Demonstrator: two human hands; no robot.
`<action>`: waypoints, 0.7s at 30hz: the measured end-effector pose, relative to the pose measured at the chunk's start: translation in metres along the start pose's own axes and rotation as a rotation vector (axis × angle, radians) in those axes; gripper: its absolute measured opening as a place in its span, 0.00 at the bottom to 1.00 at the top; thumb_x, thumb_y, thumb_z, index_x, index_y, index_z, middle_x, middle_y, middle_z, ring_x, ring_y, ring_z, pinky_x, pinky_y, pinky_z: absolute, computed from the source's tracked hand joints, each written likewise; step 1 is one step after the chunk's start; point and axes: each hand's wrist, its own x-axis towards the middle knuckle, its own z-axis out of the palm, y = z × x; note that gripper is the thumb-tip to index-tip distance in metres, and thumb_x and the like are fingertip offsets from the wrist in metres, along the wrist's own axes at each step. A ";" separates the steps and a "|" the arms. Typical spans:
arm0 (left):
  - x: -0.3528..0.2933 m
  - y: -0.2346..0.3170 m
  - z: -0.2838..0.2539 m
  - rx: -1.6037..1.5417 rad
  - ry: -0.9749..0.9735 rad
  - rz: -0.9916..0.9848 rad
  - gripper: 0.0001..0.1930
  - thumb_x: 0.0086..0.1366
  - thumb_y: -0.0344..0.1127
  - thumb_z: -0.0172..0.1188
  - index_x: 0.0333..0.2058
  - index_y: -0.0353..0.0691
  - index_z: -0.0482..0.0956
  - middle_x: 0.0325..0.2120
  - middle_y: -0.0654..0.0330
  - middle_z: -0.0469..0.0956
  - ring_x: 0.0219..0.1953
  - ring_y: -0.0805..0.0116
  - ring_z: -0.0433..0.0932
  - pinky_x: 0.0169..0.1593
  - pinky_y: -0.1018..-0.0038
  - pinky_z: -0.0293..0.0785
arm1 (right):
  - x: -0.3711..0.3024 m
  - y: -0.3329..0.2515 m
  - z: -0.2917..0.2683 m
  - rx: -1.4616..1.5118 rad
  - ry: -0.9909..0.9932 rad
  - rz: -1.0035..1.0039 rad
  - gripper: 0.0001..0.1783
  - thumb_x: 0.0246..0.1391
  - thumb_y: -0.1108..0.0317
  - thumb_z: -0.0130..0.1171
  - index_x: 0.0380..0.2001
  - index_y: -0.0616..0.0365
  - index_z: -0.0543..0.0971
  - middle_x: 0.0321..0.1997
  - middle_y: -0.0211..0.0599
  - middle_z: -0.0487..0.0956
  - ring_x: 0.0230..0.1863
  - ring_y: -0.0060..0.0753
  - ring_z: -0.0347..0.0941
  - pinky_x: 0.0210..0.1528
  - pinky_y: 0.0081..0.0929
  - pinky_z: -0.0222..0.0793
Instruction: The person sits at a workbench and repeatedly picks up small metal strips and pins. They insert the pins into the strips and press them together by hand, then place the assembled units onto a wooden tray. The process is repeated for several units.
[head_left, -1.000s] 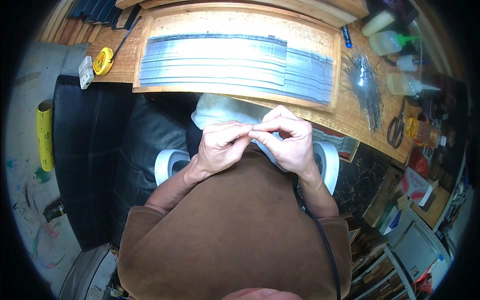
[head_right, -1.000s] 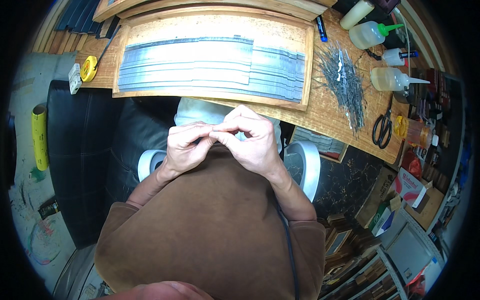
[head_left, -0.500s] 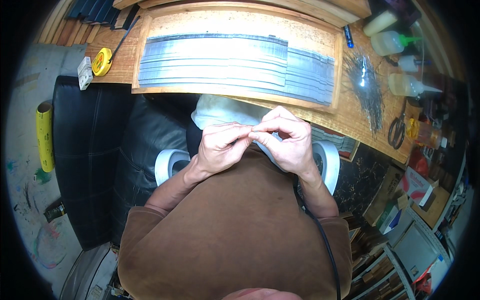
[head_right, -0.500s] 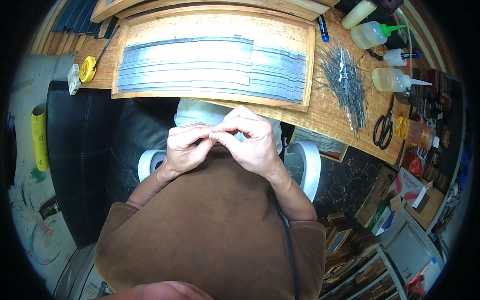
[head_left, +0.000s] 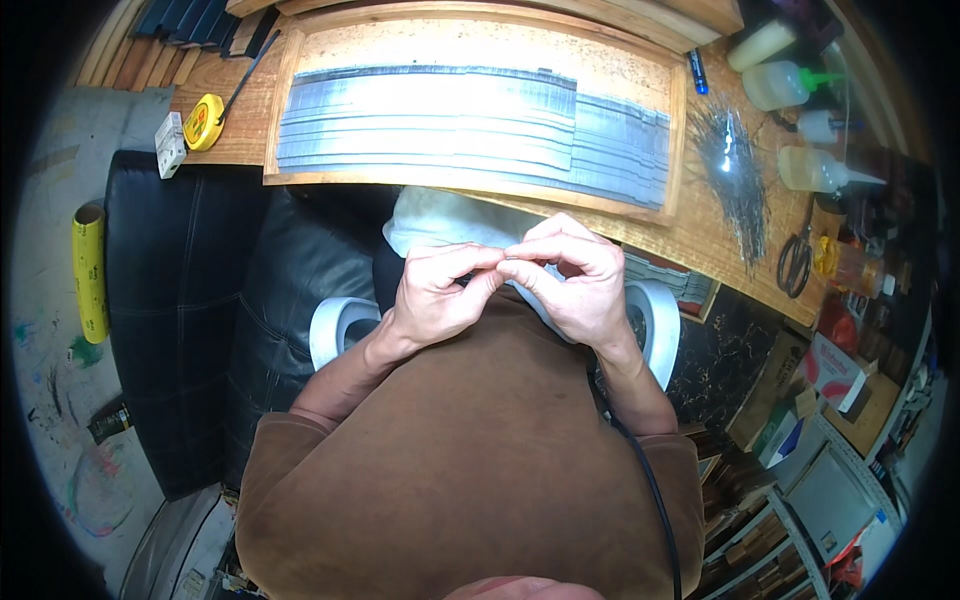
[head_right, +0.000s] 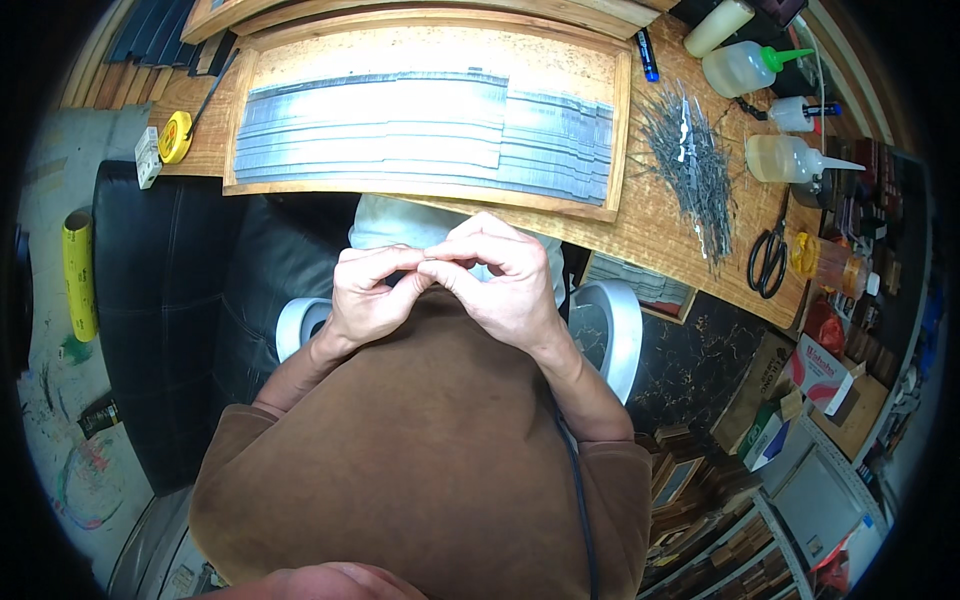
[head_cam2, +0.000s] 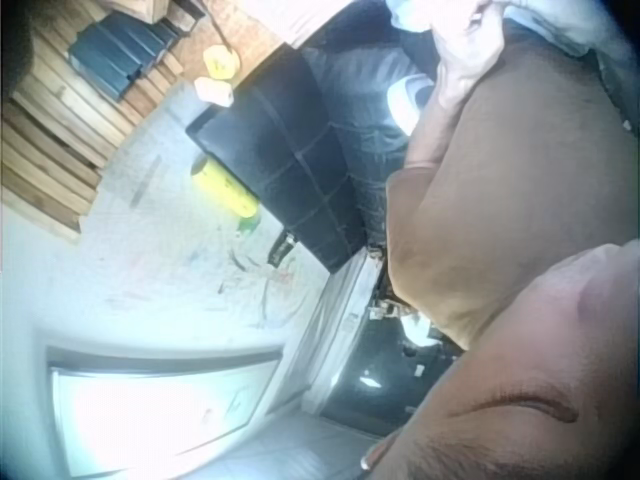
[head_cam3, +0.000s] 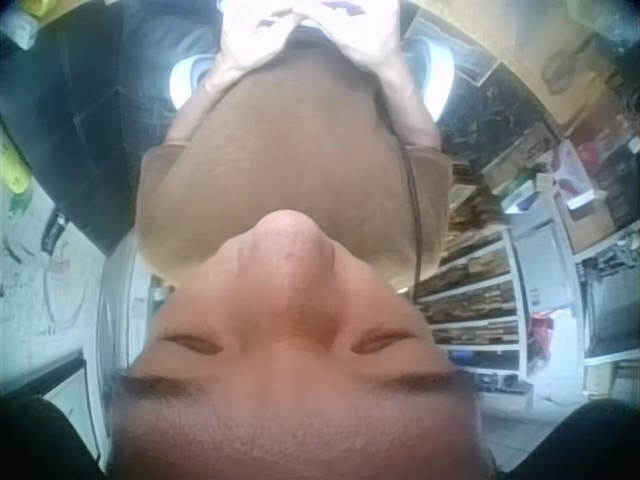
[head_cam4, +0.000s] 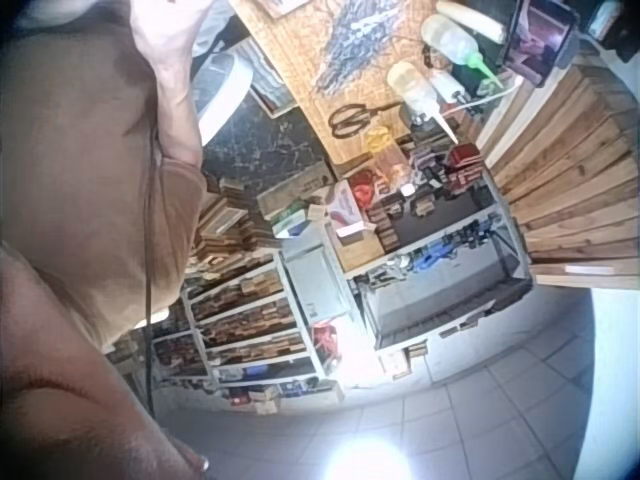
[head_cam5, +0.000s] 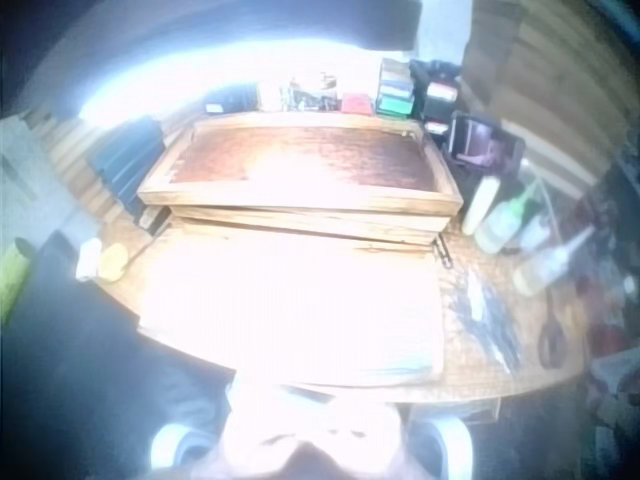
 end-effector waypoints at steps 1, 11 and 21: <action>0.001 0.001 0.001 -0.008 0.009 0.008 0.05 0.63 0.20 0.71 0.38 0.28 0.87 0.28 0.51 0.88 0.28 0.67 0.88 0.34 0.76 0.81 | 0.000 0.001 0.000 0.017 0.001 -0.003 0.08 0.52 0.81 0.75 0.36 0.64 0.89 0.35 0.35 0.84 0.35 0.23 0.80 0.37 0.19 0.76; -0.002 0.003 0.000 -0.037 0.013 -0.021 0.09 0.61 0.18 0.68 0.40 0.31 0.89 0.32 0.51 0.89 0.31 0.66 0.89 0.37 0.75 0.82 | -0.001 0.001 0.000 0.098 -0.015 0.032 0.08 0.53 0.84 0.73 0.37 0.67 0.87 0.38 0.39 0.84 0.38 0.24 0.80 0.40 0.20 0.77; -0.003 0.002 0.000 -0.042 0.010 -0.033 0.08 0.62 0.18 0.68 0.40 0.31 0.89 0.31 0.52 0.89 0.31 0.66 0.88 0.37 0.75 0.83 | -0.003 0.001 0.001 0.140 -0.014 0.061 0.05 0.55 0.83 0.72 0.35 0.66 0.86 0.37 0.37 0.84 0.38 0.24 0.80 0.40 0.21 0.77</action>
